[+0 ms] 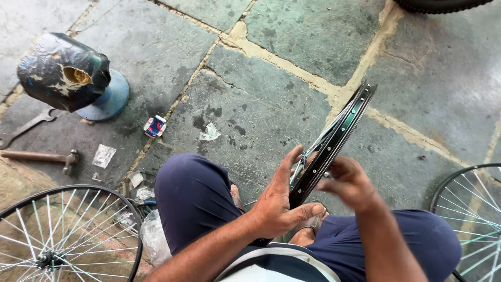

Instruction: The person assembles a bicycle wheel by inserting and securing spokes into the hub and rim and threading spoke nipples.

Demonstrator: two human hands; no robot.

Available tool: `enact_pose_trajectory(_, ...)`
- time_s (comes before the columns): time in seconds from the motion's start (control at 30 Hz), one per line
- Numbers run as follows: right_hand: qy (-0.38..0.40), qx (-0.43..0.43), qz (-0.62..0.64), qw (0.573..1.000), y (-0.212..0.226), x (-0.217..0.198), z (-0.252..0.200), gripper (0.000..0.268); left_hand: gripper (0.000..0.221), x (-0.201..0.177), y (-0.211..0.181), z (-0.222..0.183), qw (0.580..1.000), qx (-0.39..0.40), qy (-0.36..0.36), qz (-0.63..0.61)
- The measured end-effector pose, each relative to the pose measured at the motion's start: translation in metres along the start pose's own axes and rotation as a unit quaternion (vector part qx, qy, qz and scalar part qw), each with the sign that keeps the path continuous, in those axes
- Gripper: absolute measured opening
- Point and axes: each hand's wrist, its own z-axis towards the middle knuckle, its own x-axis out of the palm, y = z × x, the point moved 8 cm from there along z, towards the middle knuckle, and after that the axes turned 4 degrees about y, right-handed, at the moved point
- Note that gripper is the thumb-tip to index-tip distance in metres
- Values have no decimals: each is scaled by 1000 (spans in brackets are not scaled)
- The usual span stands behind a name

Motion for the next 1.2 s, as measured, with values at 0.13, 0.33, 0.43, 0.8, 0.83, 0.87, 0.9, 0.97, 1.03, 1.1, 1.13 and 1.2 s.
enact_pose_trajectory(0.13,-304,-116,-516,792,43,-2,-27,33,117,1,2,2,1000,4,-5,15)
enact_pose_trajectory(0.33,-159,-67,-320,931,4,9,-10,34,113,9,7,-6,996,20,-11,89)
enact_pose_trajectory(0.43,-256,-223,-505,794,23,16,-21,32,115,15,8,-7,994,43,-5,103)
enact_pose_trajectory(0.8,62,-3,107,992,-7,-3,-13,36,115,8,9,-10,998,36,-4,45)
enact_pose_trajectory(0.83,-20,-39,24,999,-3,-13,-12,36,114,7,8,-9,998,38,-4,48)
enact_pose_trajectory(0.87,-103,-73,-59,990,1,-19,-14,36,115,7,8,-9,998,33,-1,47)
enact_pose_trajectory(0.9,-184,-106,-141,967,4,-22,-18,37,116,9,9,-8,998,29,1,47)
enact_pose_trajectory(0.97,-311,-193,-405,838,18,-7,-35,36,117,10,9,-7,999,24,3,47)
enact_pose_trajectory(1.03,-341,-223,-481,776,16,8,-42,31,116,8,8,-5,999,24,0,47)
enact_pose_trajectory(1.1,-286,-208,-392,849,2,10,-39,20,115,5,8,-8,999,19,-2,51)
enact_pose_trajectory(1.13,-266,-187,-309,894,-2,3,-36,19,114,4,8,-7,998,20,-5,51)
enact_pose_trajectory(1.2,-216,-140,-134,957,-8,-9,-31,18,115,2,8,-6,999,18,-7,43)
